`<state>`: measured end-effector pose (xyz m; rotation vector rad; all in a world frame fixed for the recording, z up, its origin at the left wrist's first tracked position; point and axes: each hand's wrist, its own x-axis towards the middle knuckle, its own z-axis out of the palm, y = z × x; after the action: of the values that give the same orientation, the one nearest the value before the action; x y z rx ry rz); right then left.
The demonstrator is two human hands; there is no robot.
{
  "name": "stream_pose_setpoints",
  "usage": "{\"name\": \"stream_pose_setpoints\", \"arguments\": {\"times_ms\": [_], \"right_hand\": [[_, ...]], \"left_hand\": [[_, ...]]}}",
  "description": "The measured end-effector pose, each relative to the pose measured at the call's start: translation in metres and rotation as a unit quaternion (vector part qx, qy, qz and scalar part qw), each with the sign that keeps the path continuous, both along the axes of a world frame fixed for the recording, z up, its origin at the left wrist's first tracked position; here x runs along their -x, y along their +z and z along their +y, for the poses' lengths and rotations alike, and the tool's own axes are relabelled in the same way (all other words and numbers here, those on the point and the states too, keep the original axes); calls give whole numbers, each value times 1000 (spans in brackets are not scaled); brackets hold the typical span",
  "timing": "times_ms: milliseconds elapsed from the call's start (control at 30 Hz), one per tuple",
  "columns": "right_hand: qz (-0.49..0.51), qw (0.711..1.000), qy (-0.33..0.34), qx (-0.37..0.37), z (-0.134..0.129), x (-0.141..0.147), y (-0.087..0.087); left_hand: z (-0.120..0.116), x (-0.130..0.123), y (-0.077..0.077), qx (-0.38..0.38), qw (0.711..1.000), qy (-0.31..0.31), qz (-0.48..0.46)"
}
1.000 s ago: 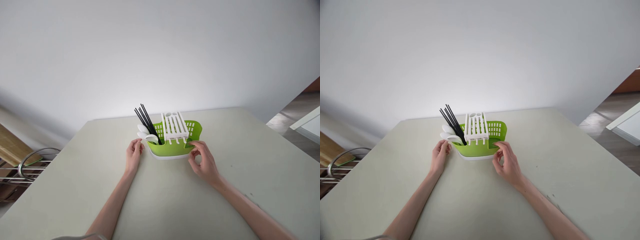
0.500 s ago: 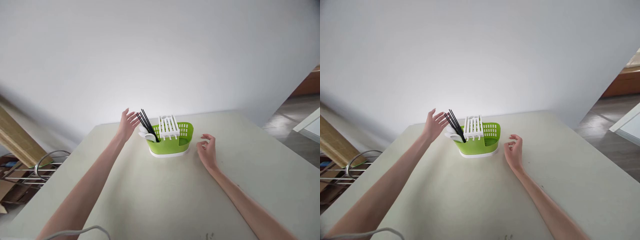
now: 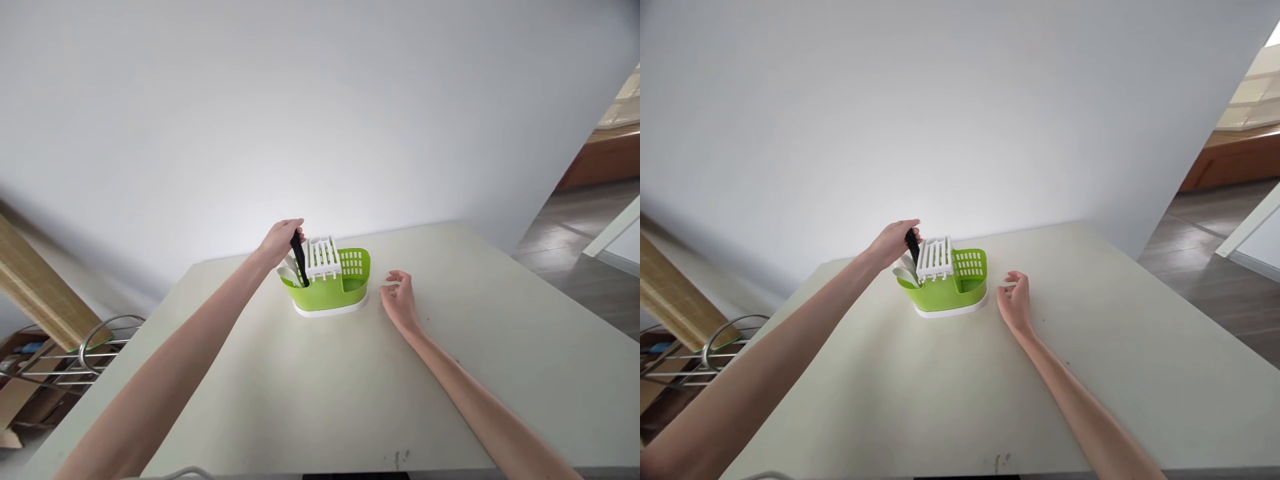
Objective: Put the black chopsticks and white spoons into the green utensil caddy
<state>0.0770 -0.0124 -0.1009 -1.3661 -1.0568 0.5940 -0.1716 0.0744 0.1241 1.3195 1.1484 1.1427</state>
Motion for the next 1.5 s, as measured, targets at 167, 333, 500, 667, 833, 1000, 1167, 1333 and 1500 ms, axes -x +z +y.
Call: {"name": "stream_pose_setpoints", "arguments": {"times_ms": [167,333,500,667,833,1000,1167,1333,1500], "right_hand": [[-6,1000,4,5,1,0,-1],[-17,1000,15,10,1,0,-1],[-28,999,24,12,0,-1,-1],[-37,999,25,13,0,-1,-1],[-45,998,28,20,-1,-1,-1],[-49,998,30,26,-4,-1,1],[-46,998,36,36,-7,-2,5],[-52,997,34,46,-8,-3,6],[-66,995,38,60,-10,-4,7]], "left_hand": [[-7,-6,-16,-45,997,45,48],[-17,-8,-30,-87,992,86,11],[-23,-6,-13,-148,982,110,-42],[-43,16,45,-247,949,154,-123],[-82,58,84,-311,901,231,-194],[-100,97,44,-284,922,242,-105],[-112,123,-17,-206,950,230,-53],[-126,136,-35,-190,958,212,-24],[-134,132,-39,-174,972,159,-8]]}}
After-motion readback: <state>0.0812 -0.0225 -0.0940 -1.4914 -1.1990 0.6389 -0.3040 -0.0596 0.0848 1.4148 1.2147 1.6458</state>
